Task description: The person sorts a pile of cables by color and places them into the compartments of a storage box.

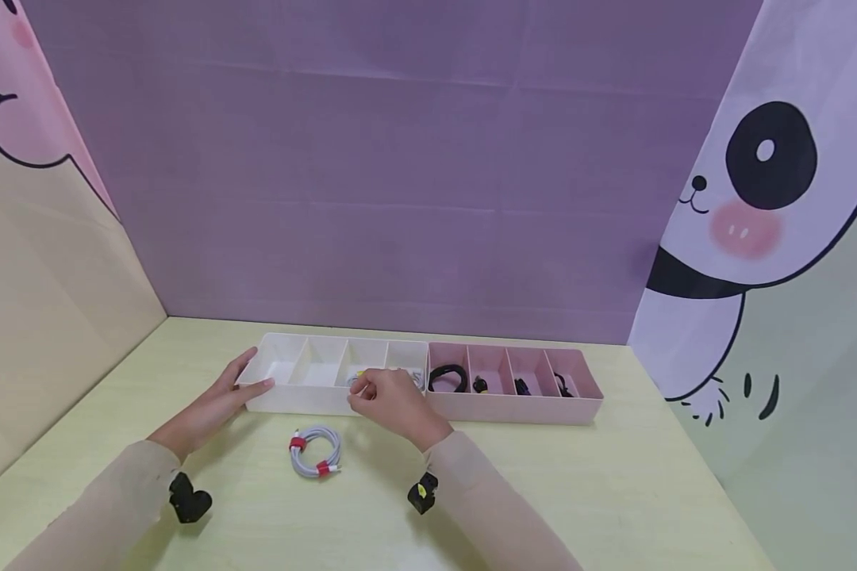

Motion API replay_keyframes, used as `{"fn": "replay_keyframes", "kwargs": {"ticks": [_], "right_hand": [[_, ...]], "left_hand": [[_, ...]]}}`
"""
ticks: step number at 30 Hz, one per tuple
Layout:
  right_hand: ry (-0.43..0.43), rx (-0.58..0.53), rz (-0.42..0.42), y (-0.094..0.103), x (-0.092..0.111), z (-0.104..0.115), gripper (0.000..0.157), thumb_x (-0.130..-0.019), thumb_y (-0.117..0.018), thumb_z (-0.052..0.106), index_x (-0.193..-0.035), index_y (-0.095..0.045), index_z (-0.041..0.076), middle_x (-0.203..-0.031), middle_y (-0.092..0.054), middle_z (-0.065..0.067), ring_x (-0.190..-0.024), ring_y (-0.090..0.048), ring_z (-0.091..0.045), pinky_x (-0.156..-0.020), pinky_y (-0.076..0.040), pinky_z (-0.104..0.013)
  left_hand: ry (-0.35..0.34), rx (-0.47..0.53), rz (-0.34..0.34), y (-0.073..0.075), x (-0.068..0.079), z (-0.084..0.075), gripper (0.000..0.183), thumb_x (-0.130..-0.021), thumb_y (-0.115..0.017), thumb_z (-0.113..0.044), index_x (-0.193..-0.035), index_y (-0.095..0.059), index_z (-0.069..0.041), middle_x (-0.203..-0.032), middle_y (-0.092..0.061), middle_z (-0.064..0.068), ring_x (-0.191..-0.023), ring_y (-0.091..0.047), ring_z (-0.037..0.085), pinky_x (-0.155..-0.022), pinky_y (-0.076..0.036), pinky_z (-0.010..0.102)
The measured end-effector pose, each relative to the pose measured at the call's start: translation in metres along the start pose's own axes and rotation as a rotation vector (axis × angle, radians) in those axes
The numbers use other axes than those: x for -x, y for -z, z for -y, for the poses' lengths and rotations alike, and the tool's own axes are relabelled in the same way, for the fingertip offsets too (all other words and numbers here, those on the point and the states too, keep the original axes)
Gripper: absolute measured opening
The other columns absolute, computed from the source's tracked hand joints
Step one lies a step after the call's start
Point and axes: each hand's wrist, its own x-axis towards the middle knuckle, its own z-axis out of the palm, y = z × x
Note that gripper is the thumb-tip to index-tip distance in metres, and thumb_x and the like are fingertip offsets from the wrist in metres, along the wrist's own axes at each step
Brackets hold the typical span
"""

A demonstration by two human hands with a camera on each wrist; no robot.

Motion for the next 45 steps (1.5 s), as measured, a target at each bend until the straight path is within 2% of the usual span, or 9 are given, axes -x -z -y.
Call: {"fn": "replay_keyframes", "kwargs": {"ticks": [6, 17, 24, 30, 37, 45], "right_hand": [[0.006, 0.014, 0.001, -0.002, 0.002, 0.002, 0.010, -0.095, -0.070, 0.025, -0.097, -0.073, 0.016, -0.078, -0.064, 0.011, -0.074, -0.058, -0.007, -0.068, -0.050, -0.023], [0.011, -0.008, 0.021, -0.006, 0.003, 0.007, 0.009, -0.094, -0.071, 0.024, -0.097, -0.073, 0.015, -0.081, -0.064, 0.010, -0.076, -0.058, -0.007, -0.068, -0.050, -0.023], [0.058, 0.011, 0.046, -0.015, 0.000, 0.008, 0.007, -0.092, -0.073, 0.020, -0.095, -0.074, 0.014, -0.078, -0.065, 0.010, -0.070, -0.057, -0.003, -0.065, -0.048, -0.021], [0.038, 0.048, 0.106, -0.022, 0.001, 0.010, 0.012, -0.091, -0.075, 0.021, -0.099, -0.075, 0.012, -0.079, -0.068, 0.009, -0.072, -0.059, -0.002, -0.067, -0.048, -0.019], [0.000, 0.043, 0.177, -0.027, 0.002, 0.015, 0.021, -0.089, -0.078, 0.021, -0.105, -0.076, 0.007, -0.085, -0.072, 0.006, -0.081, -0.062, -0.005, -0.073, -0.050, -0.020], [-0.001, 0.043, 0.203, -0.035, 0.000, 0.012, 0.022, -0.088, -0.078, 0.021, -0.105, -0.076, 0.006, -0.083, -0.070, 0.008, -0.075, -0.060, -0.001, -0.069, -0.049, -0.017]], "left_hand": [[0.022, -0.006, -0.013, -0.001, 0.000, -0.002, 0.106, -0.094, -0.061, -0.059, -0.160, 0.016, -0.025, -0.166, 0.013, 0.016, -0.145, -0.006, 0.050, -0.109, -0.012, 0.074], [0.025, -0.024, -0.010, 0.000, 0.002, -0.004, 0.105, -0.095, -0.060, -0.057, -0.159, 0.017, -0.026, -0.165, 0.015, 0.016, -0.145, -0.006, 0.051, -0.109, -0.013, 0.074], [0.022, -0.030, -0.015, 0.000, 0.003, -0.006, 0.106, -0.095, -0.060, -0.058, -0.159, 0.017, -0.025, -0.165, 0.015, 0.016, -0.146, -0.004, 0.052, -0.110, -0.013, 0.073], [0.013, -0.009, -0.022, -0.001, 0.004, -0.005, 0.105, -0.095, -0.061, -0.057, -0.160, 0.015, -0.024, -0.166, 0.012, 0.015, -0.146, -0.008, 0.049, -0.111, -0.014, 0.071], [0.022, -0.030, -0.015, 0.001, 0.004, -0.006, 0.106, -0.095, -0.060, -0.058, -0.159, 0.017, -0.025, -0.165, 0.013, 0.016, -0.146, -0.005, 0.051, -0.110, -0.013, 0.073], [0.011, -0.012, -0.006, 0.001, 0.003, -0.002, 0.100, -0.098, -0.059, -0.052, -0.160, 0.017, -0.026, -0.165, 0.013, 0.016, -0.145, -0.008, 0.050, -0.110, -0.012, 0.073]]}}
